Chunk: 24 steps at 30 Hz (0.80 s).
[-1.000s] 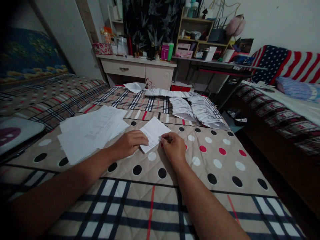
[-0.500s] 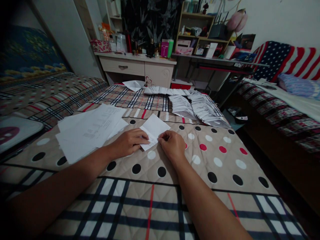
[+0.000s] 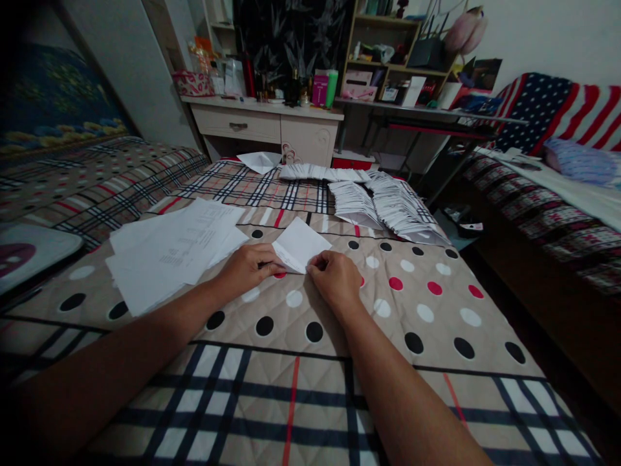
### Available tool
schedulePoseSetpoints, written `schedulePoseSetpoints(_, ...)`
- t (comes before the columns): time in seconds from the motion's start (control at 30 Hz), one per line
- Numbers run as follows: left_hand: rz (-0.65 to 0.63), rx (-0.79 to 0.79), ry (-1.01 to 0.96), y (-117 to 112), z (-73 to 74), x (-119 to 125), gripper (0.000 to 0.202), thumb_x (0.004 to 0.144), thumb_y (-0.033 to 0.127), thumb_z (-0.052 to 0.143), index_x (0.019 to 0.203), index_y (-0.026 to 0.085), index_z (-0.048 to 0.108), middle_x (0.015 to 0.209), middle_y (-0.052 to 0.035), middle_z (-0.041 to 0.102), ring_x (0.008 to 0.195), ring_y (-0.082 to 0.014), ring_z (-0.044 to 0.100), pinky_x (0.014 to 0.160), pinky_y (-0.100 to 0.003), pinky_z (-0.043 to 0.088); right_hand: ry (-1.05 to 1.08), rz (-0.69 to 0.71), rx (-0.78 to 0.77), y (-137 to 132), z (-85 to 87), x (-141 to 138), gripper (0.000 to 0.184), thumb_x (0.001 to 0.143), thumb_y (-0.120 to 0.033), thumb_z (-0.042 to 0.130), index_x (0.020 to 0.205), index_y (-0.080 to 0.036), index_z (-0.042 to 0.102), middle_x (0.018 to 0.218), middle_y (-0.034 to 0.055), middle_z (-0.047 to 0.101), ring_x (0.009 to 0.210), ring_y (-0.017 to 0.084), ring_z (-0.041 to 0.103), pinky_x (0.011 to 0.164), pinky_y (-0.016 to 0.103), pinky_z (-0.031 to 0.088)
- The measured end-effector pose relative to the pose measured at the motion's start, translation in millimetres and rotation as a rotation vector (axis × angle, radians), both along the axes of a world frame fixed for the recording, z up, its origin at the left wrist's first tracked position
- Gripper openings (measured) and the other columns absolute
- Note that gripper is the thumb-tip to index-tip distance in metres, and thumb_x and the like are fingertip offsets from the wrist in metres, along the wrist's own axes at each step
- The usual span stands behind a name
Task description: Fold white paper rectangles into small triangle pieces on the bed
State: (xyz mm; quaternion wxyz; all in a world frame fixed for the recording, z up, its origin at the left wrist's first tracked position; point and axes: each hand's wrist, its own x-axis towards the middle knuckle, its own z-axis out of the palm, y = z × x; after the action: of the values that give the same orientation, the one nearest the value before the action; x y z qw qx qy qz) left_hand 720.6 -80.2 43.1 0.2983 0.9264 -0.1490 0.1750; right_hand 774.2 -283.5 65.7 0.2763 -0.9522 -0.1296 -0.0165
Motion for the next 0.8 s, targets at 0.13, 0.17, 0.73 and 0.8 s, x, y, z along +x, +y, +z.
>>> schedulePoseSetpoints(0.13,0.127,0.065,0.09,-1,3.6,2,0.021,0.087,0.036,0.062,0.079,0.019,0.073,0.084,-0.0027,0.07,0.078,-0.0162,0.063,0.07,-0.027,0.044,-0.006,0.006,-0.004,0,-0.6,0,0.007,0.072,-0.028,0.067,0.074,-0.026,0.073,0.074,-0.0025,0.072,0.069,0.016,0.064,0.056,0.025,0.034)
schedulePoseSetpoints(0.17,0.156,0.099,0.1,-2,4.8,2,0.025,0.088,0.038,0.06,0.077,0.019,0.071,0.083,-0.003,0.069,0.077,-0.0165,0.062,0.069,-0.027,0.042,-0.008,0.009,-0.003,0,-0.8,1,0.007,0.072,-0.028,0.067,0.074,-0.026,0.073,0.073,-0.0024,0.072,0.068,0.016,0.064,0.056,0.025,0.034)
schedulePoseSetpoints(0.73,0.212,0.225,0.105,-8,7.6,5,0.024,0.084,0.034,0.058,0.066,0.017,0.061,0.072,-0.0023,0.062,0.063,-0.0147,0.052,0.061,-0.028,0.033,0.001,0.0,-0.016,2,2.5,-2,0.009,0.074,-0.029,0.067,0.078,-0.026,0.075,0.075,-0.0008,0.072,0.07,0.017,0.064,0.058,0.025,0.037)
schedulePoseSetpoints(0.8,0.206,0.221,0.109,-8,6.8,6,0.022,0.083,0.033,0.058,0.068,0.017,0.062,0.073,-0.0024,0.062,0.064,-0.0147,0.052,0.06,-0.028,0.034,0.005,0.0,-0.024,2,2.7,-2,0.01,0.075,-0.03,0.067,0.078,-0.026,0.075,0.075,-0.0005,0.073,0.07,0.017,0.065,0.059,0.025,0.038)
